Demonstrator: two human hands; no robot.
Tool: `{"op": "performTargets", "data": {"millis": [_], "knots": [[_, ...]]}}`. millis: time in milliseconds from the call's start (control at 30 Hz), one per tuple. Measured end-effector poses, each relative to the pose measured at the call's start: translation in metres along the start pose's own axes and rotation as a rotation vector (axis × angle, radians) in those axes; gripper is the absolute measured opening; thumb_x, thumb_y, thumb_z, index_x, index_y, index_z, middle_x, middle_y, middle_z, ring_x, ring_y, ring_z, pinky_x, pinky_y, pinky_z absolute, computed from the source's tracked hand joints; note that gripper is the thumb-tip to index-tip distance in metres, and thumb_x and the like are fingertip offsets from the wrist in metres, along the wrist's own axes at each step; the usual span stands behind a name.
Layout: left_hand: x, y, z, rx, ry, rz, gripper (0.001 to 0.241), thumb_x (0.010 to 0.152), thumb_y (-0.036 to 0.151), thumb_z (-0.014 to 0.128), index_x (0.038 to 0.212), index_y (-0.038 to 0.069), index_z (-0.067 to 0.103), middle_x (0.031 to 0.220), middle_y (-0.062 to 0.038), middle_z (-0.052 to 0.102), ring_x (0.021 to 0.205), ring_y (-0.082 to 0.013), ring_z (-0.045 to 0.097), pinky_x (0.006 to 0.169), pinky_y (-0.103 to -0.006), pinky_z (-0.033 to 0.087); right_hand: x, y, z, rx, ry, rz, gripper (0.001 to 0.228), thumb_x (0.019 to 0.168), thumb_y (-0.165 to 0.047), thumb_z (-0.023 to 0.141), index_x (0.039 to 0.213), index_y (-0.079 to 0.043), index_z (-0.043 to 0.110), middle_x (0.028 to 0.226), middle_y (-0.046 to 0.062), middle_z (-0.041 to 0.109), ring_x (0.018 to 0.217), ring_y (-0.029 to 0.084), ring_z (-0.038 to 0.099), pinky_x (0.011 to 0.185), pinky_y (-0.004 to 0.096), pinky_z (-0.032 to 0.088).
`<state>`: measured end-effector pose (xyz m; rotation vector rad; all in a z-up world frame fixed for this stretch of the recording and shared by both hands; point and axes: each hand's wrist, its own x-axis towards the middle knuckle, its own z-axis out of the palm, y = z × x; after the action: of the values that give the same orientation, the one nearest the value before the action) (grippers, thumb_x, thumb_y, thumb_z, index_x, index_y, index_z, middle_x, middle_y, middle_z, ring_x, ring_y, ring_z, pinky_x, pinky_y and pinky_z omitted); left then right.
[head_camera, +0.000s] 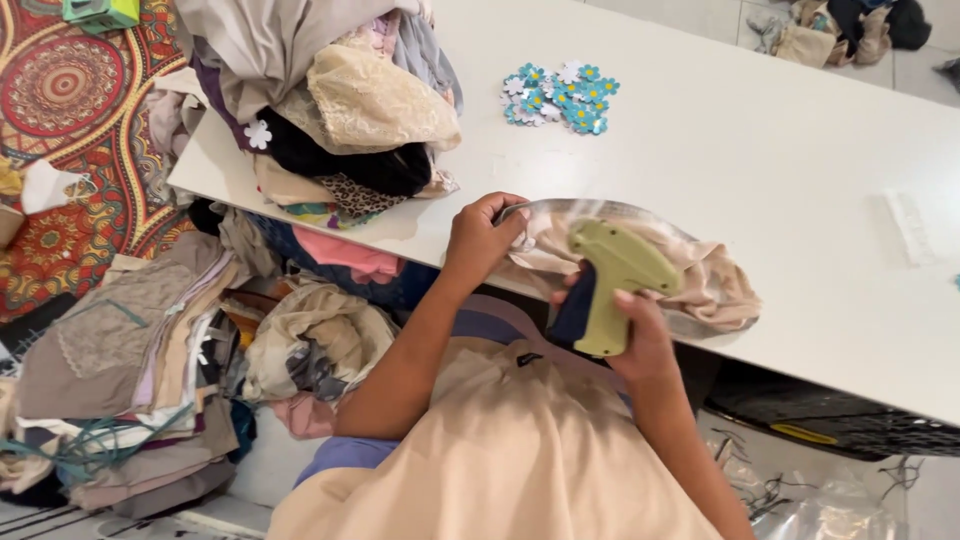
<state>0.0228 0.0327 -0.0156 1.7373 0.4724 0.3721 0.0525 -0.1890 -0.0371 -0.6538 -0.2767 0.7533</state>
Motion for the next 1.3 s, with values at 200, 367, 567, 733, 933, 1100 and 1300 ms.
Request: {"op": "performTargets", "data": {"millis": [200,367,567,733,933,1100,1300], "knots": [[0.001,-0.018,-0.003,-0.046,-0.003,0.027,0.018,0.087,0.022,0.066,0.099,0.013,0.076,0.080,-0.011,0.073,0.079,-0.0200,0.069,0.072,-0.0368,0.056,0.001,0.022,0.009,-0.153,0.087,-0.058,0.046,0.092,-0.010,0.053,0.130,0.015,0.046,0.113,0.036,0.060,0.103,0.048,0.065,0.086,0.063,0.055],[0.000,-0.020,-0.005,-0.072,-0.013,0.021,0.018,0.087,0.024,0.067,0.099,0.013,0.076,0.079,-0.010,0.073,0.078,-0.0184,0.068,0.071,-0.0355,0.056,0.001,0.027,0.014,-0.131,0.104,-0.088,0.048,0.091,-0.007,0.053,0.132,0.016,0.045,0.112,0.039,0.059,0.104,0.048,0.065,0.087,0.064,0.054],[-0.006,-0.018,-0.002,-0.107,0.034,0.048,0.018,0.088,0.022,0.065,0.099,0.012,0.075,0.080,-0.011,0.073,0.079,-0.0206,0.070,0.071,-0.0364,0.057,0.001,0.025,0.011,-0.130,0.046,-0.058,0.048,0.092,-0.009,0.052,0.131,0.018,0.044,0.112,0.041,0.059,0.100,0.049,0.066,0.080,0.063,0.057],[-0.016,-0.003,0.001,-0.050,0.057,0.113,0.017,0.089,0.017,0.063,0.100,0.008,0.074,0.081,-0.017,0.073,0.083,-0.0309,0.072,0.072,-0.0408,0.058,0.001,0.027,0.005,-0.105,0.061,-0.079,0.047,0.092,-0.008,0.053,0.129,0.020,0.044,0.111,0.041,0.059,0.099,0.048,0.066,0.082,0.063,0.057],[-0.018,-0.003,0.003,-0.042,0.080,0.120,0.017,0.090,0.020,0.063,0.100,0.011,0.074,0.079,-0.013,0.074,0.081,-0.0269,0.073,0.072,-0.0392,0.058,0.000,0.028,0.004,-0.109,0.062,-0.089,0.048,0.091,-0.010,0.053,0.128,0.020,0.045,0.111,0.039,0.060,0.099,0.047,0.067,0.081,0.060,0.057],[-0.016,-0.006,0.002,-0.042,0.113,0.133,0.017,0.091,0.019,0.063,0.099,0.010,0.074,0.081,-0.015,0.074,0.082,-0.0306,0.073,0.071,-0.0420,0.058,0.000,0.027,0.005,-0.092,0.055,-0.083,0.049,0.090,-0.010,0.054,0.127,0.019,0.046,0.109,0.040,0.061,0.098,0.048,0.067,0.081,0.058,0.058],[-0.021,-0.001,0.004,-0.017,0.098,0.212,0.014,0.092,0.018,0.063,0.100,0.012,0.074,0.078,-0.011,0.073,0.077,-0.0265,0.073,0.070,-0.0376,0.057,0.001,0.030,0.004,-0.100,0.063,-0.086,0.048,0.089,-0.011,0.055,0.128,0.017,0.048,0.110,0.038,0.062,0.099,0.047,0.067,0.082,0.057,0.058]]}}
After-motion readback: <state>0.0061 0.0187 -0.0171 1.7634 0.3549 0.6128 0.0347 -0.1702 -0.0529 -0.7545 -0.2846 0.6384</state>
